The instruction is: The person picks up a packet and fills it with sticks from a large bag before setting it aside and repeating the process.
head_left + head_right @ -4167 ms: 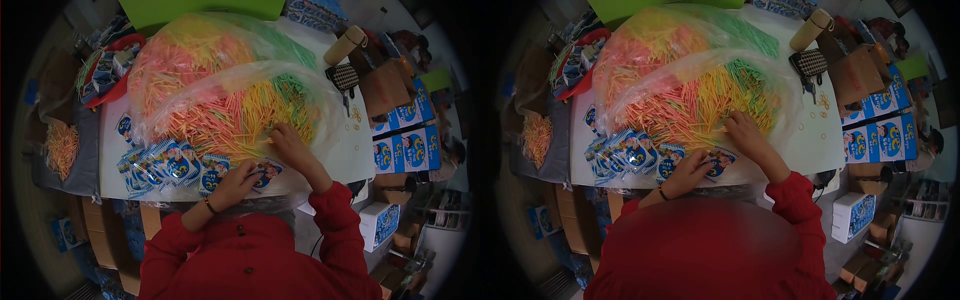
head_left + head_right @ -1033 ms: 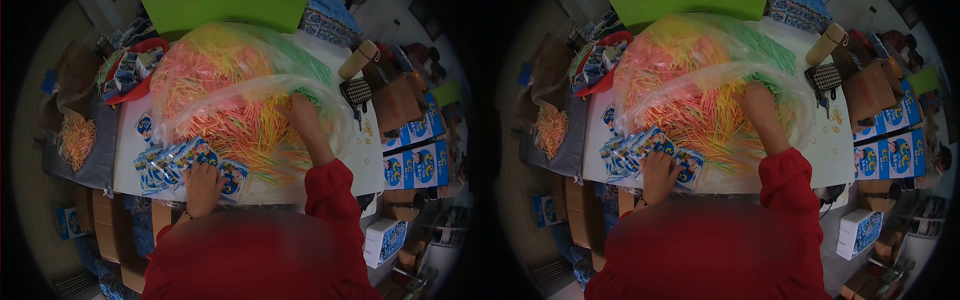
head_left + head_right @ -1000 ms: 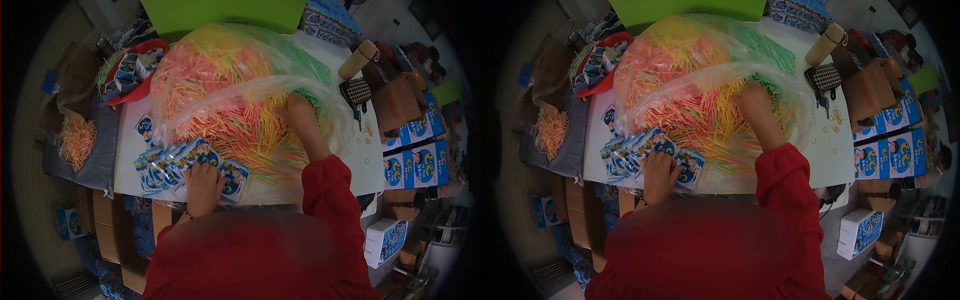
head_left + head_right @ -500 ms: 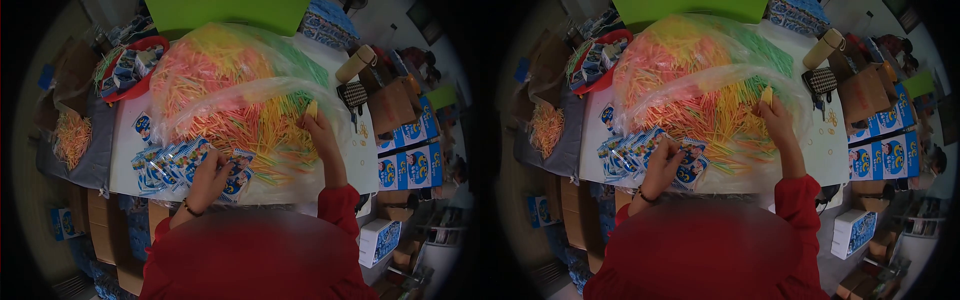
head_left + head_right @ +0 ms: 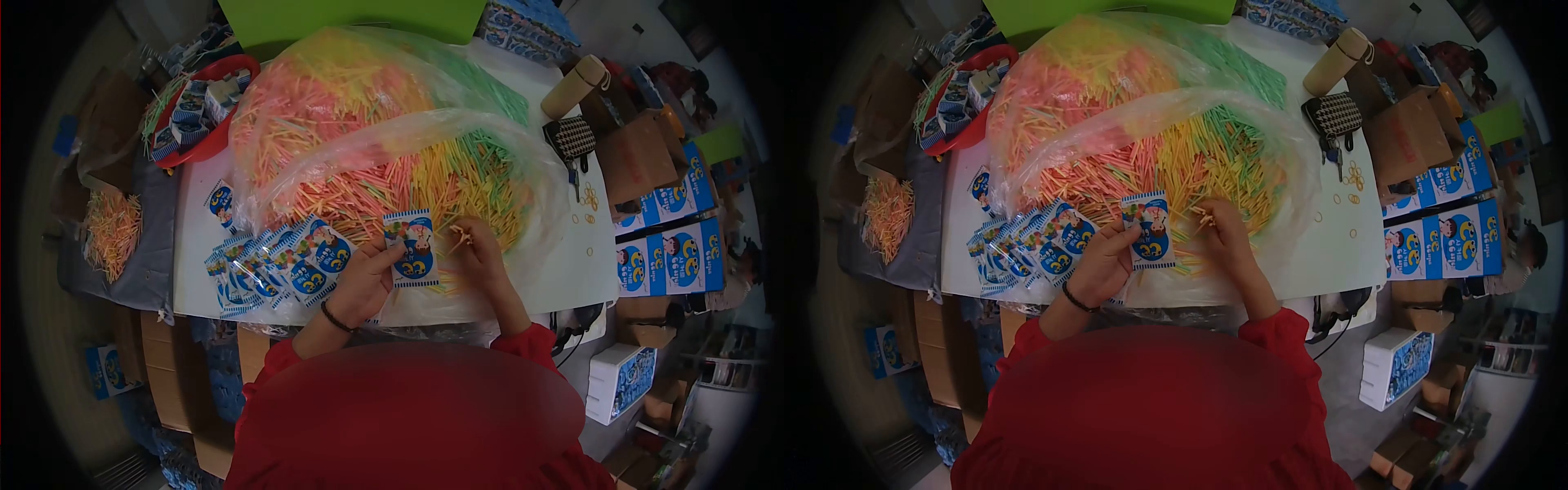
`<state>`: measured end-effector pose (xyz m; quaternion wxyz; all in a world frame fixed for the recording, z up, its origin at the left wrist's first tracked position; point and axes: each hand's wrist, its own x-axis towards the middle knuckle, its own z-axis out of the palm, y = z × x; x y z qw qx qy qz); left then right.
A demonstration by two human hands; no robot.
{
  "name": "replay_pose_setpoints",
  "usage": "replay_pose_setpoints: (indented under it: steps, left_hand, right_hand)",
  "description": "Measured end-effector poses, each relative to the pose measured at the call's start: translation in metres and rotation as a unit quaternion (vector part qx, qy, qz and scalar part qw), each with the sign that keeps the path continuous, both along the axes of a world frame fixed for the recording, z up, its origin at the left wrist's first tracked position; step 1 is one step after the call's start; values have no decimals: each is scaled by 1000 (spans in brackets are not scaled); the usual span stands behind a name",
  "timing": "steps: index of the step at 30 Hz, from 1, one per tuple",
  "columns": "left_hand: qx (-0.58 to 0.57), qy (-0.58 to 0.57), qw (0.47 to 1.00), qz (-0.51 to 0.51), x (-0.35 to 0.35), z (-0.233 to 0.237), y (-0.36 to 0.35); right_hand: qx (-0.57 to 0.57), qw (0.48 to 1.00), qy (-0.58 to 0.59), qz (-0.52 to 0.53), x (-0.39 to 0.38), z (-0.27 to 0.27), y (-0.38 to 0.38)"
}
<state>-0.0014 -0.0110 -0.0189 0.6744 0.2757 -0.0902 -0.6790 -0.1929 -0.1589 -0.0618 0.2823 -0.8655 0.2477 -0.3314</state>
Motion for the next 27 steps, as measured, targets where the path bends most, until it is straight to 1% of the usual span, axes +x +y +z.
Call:
replay_pose_setpoints:
  steps: [2, 3, 4, 5, 6, 8, 10, 12, 14, 15, 16, 17, 18, 20, 21, 22, 23, 24, 25, 26, 27]
  left_hand:
    - [5, 22, 1000, 0, -5, 0, -2]
    - [15, 23, 1000, 11, -7, 1, -4]
    - [25, 23, 999, 23, -8, 1, -6]
    - [26, 23, 999, 24, -7, -4, -5]
    - [22, 0, 1000, 10, -5, -9, -4]
    - [19, -24, 999, -6, -5, -17, -1]
    - [4, -74, 997, -3, -10, -12, -1]
    - [-11, -83, 996, 6, -12, -6, -2]
    - [-19, -91, 996, 15, -13, -7, -1]
    - [-20, -59, 998, 20, -13, -8, -3]
    - [-20, -28, 999, 25, -13, -8, -4]
    - [-19, -29, 999, 26, -14, -8, -5]
    - [-14, -15, 1000, 19, -17, -5, -5]
    - [-6, -4, 1000, 14, -18, -6, -2]
    - [-17, -82, 997, -5, -19, -11, 1]
    - [-28, -159, 987, -25, -18, -12, 3]
    - [-25, -160, 986, -25, -17, -11, 5]
    - [-50, -255, 965, -40, -15, -6, 6]
    - [-75, -346, 934, -56, -14, 0, 7]
    - [-73, -346, 934, -57, -13, 6, 8]
    - [-85, -381, 919, -59, -13, 12, 8]
  right_hand:
    - [51, 998, 0, 29, -2, 6, 3]
    - [50, 998, -1, 29, -2, 12, 4]
    - [260, 961, -98, -9, -2, 18, 4]
    - [456, 868, -189, -45, -1, 22, 4]
    - [459, 867, -188, -44, -1, 26, 5]
    - [326, 932, -149, -60, -2, 30, 5]
    - [338, 927, -159, -43, -6, 21, 7]
    - [352, 922, -161, -22, -8, 23, 6]
    - [477, 837, -257, -80, -11, 37, 5]
    - [477, 837, -256, -80, -12, 38, 4]
    - [488, 821, -291, -55, -13, 39, 5]
    - [498, 804, -325, -30, -13, 40, 6]
    - [500, 802, -325, -29, -12, 44, 11]
    - [488, 795, -361, 2, -7, 62, 22]
    - [492, 793, -361, 3, -5, 70, 26]
    - [479, 802, -357, 18, -3, 79, 29]
    - [464, 811, -353, 32, -1, 87, 32]
    - [466, 810, -355, 32, 1, 94, 36]
    - [472, 807, -351, 54, 3, 100, 40]
    - [477, 804, -346, 76, 4, 104, 43]
    - [478, 804, -346, 76, 5, 107, 46]
